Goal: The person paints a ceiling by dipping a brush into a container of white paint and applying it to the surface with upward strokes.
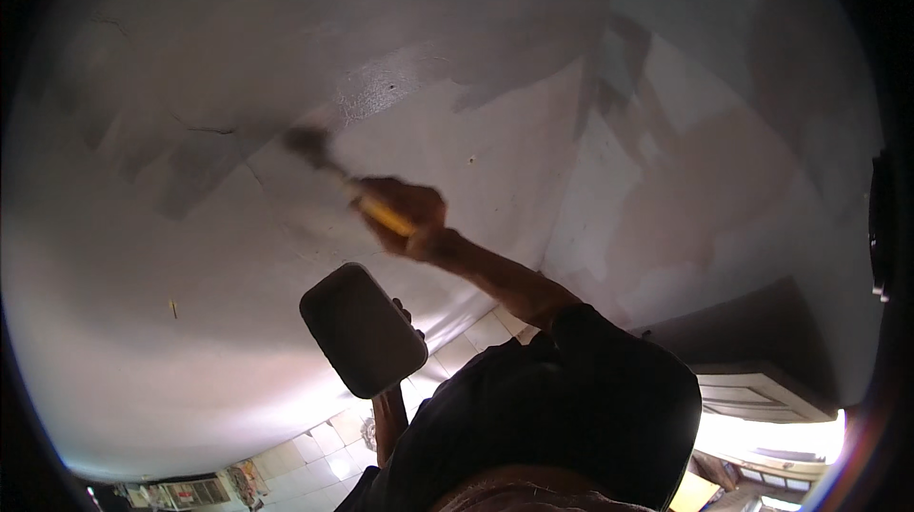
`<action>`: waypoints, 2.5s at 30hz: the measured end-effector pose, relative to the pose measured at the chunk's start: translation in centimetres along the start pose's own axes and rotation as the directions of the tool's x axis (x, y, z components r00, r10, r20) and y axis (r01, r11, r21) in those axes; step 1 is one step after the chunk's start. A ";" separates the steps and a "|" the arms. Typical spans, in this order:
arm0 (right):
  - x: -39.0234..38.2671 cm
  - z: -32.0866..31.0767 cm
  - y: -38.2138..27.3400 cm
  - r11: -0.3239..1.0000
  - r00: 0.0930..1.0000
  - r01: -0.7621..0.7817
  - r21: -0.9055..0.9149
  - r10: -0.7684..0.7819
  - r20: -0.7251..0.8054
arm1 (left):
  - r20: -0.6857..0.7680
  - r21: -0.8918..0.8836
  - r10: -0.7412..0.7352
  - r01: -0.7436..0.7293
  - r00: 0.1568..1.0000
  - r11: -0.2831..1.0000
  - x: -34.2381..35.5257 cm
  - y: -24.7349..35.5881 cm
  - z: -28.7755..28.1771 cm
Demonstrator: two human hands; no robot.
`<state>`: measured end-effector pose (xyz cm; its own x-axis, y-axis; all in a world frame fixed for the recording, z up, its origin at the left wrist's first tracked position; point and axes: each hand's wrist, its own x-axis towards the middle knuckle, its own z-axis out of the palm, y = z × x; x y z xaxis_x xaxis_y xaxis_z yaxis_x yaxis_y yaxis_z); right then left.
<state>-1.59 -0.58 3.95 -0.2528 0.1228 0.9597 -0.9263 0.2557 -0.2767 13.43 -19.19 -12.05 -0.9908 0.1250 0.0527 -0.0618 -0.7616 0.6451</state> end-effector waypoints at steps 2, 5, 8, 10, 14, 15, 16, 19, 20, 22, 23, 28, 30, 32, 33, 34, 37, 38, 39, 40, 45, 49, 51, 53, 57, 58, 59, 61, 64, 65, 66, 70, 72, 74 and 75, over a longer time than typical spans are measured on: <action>0.6 0.4 -0.9 0.980 0.999 -0.030 0.198 0.024 0.029 | 0.011 -0.072 -0.034 0.035 0.999 0.997 -0.2 -0.4 -0.7; 1.2 -1.2 1.8 0.995 0.993 -0.102 0.023 0.101 0.055 | 0.096 -0.531 -0.099 0.135 0.990 0.837 -0.1 -0.2 -0.2; 1.8 -6.8 7.1 0.969 0.945 -0.248 -0.004 0.241 -0.222 | 0.190 -0.633 -0.124 0.218 0.974 0.743 0.1 -0.6 0.3; 2.5 -11.7 10.2 0.923 0.870 -0.352 -0.157 0.261 -0.417 | 0.195 -0.623 -0.120 0.217 0.973 0.751 0.2 -1.0 0.4; 4.1 -14.6 11.5 0.922 0.792 -0.296 -0.250 0.091 -0.603 | 0.202 -0.613 -0.123 0.223 0.972 0.758 0.4 -1.0 0.7; 4.0 -13.8 11.1 0.921 0.792 -0.296 -0.252 0.089 -0.604 | 0.213 -0.614 -0.131 0.237 0.968 0.753 0.6 -1.1 0.8; 3.8 -11.7 10.4 0.904 0.854 -0.223 -0.366 0.000 -0.520 | 0.219 -0.615 -0.135 0.244 0.966 0.750 0.6 -1.0 0.8; 2.8 -3.9 5.8 0.926 0.959 -0.043 -0.376 -0.068 -0.276 | 0.238 -0.620 -0.139 0.260 0.961 0.741 0.4 -0.4 0.8; 1.1 -1.4 4.3 0.972 0.977 -0.102 -0.213 0.058 -0.203 | 0.255 -0.621 -0.141 0.274 0.956 0.734 0.6 -0.7 0.8; 1.8 2.8 -0.5 0.997 0.999 -0.039 -0.072 0.038 -0.007 | 0.188 -0.495 -0.027 0.119 0.982 0.861 -1.0 -0.1 0.1; 1.8 3.8 -1.5 0.998 0.999 0.011 0.067 -0.013 0.034 | 0.059 -0.166 -0.057 0.066 0.997 0.984 -1.2 0.1 -1.1; 2.7 3.3 -1.1 0.987 0.998 -0.049 0.156 0.043 0.044 | 0.074 -0.521 -0.122 0.143 0.990 0.841 -0.4 0.2 0.7; 3.0 0.1 2.8 0.989 0.990 -0.137 0.055 0.139 -0.038 | 0.107 -0.562 -0.072 0.120 0.992 0.818 -0.8 0.3 0.7; 3.4 -5.4 6.6 0.966 0.936 -0.254 0.056 0.260 -0.238 | 0.161 -0.572 -0.066 0.147 0.985 0.807 -0.4 0.3 0.8; 3.7 -7.7 8.1 0.947 0.889 -0.309 0.086 0.320 -0.328 | 0.184 -0.568 -0.059 0.155 0.981 0.809 -0.6 0.4 0.7; 4.3 -10.4 9.4 0.948 0.872 -0.311 -0.069 0.256 -0.418 | 0.206 -0.563 -0.051 0.161 0.977 0.810 -0.8 0.5 0.7; 6.2 -15.2 11.3 0.920 0.825 -0.240 -0.311 0.025 -0.564 | 0.266 -0.562 -0.058 0.204 0.962 0.802 -0.7 0.1 0.3; 6.2 -15.7 12.0 0.890 0.820 -0.255 -0.378 -0.009 -0.572 | 0.179 -0.584 -0.081 0.172 0.981 0.793 -0.8 -0.2 -0.1; 5.8 -15.7 12.5 0.857 0.814 -0.275 -0.435 -0.033 -0.580 | 0.132 -0.591 -0.098 0.157 0.986 0.791 -0.8 -0.3 -0.1; 5.6 -14.1 11.4 0.830 0.862 -0.224 -0.511 -0.076 -0.501 | 0.092 -0.598 -0.118 0.150 0.989 0.788 -0.6 -0.3 0.0; 2.7 -2.8 1.9 0.975 0.990 -0.108 -0.194 0.088 -0.109 | 0.010 -0.503 -0.125 0.113 0.992 0.857 -0.6 0.1 0.0; 4.0 -0.3 -2.4 0.950 0.992 -0.119 0.288 0.104 0.066 | -0.015 -0.431 -0.167 0.144 0.986 0.891 0.4 0.2 0.8; 5.1 -2.0 -0.7 0.982 0.997 -0.071 0.172 0.064 0.045 | -0.013 -0.393 -0.179 0.159 0.984 0.905 0.9 0.5 1.4; 6.3 -4.7 1.8 0.989 0.992 -0.126 0.075 0.127 -0.008 | -0.017 -0.365 -0.177 0.159 0.984 0.917 1.2 0.6 1.8; 7.3 -12.7 9.0 0.902 0.877 -0.410 0.133 0.430 -0.215 | -0.040 -0.341 -0.130 0.109 0.991 0.934 1.2 0.6 1.9; 6.6 -14.9 12.1 0.899 0.833 -0.430 0.083 0.431 -0.347 | -0.032 -0.334 -0.120 0.103 0.992 0.937 1.5 0.4 2.3; 6.5 -16.8 13.4 0.891 0.816 -0.453 0.030 0.428 -0.389 | -0.041 -0.329 -0.099 0.080 0.994 0.941 1.3 0.3 2.3; 5.9 -20.2 13.9 0.890 0.852 -0.401 -0.218 0.274 -0.447 | -0.064 -0.313 -0.039 0.017 0.997 0.950 0.7 0.2 2.6; 6.8 -23.2 10.9 0.823 0.909 -0.299 -0.483 0.091 -0.407 | -0.090 -0.295 0.044 -0.069 0.995 0.953 0.3 0.0 3.5; 7.5 -23.0 9.0 0.840 0.912 -0.290 -0.459 0.098 -0.397 | -0.107 -0.280 0.074 -0.101 0.992 0.955 0.1 0.0 3.8; 8.3 -20.6 5.7 0.900 0.864 -0.366 -0.235 0.235 -0.445 | -0.130 -0.266 0.102 -0.134 0.986 0.955 -0.2 0.0 3.9; 9.0 -13.4 -2.8 0.890 0.880 -0.418 0.181 0.446 -0.165 | -0.216 -0.253 0.227 -0.279 0.950 0.926 -1.7 -0.2 5.1; 8.1 -11.6 -5.3 0.789 0.848 -0.529 0.312 0.477 0.232 | -0.227 -0.270 0.257 -0.314 0.939 0.910 -1.7 -0.6 5.9; 7.6 -9.7 -7.7 0.759 0.751 -0.606 0.240 0.446 0.486 | -0.214 -0.302 0.256 -0.313 0.943 0.900 -1.9 -0.9 7.1; 7.5 -8.7 -8.4 0.738 0.708 -0.627 0.249 0.407 0.577 | -0.190 -0.332 0.251 -0.303 0.949 0.893 -1.8 -1.1 7.7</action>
<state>6.78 6.57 13.08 -0.7171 -0.3620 0.5956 -0.5951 -0.1269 -0.7936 16.18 -13.66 -7.04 -0.9788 -0.1935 0.0671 0.2048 -0.9292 0.3076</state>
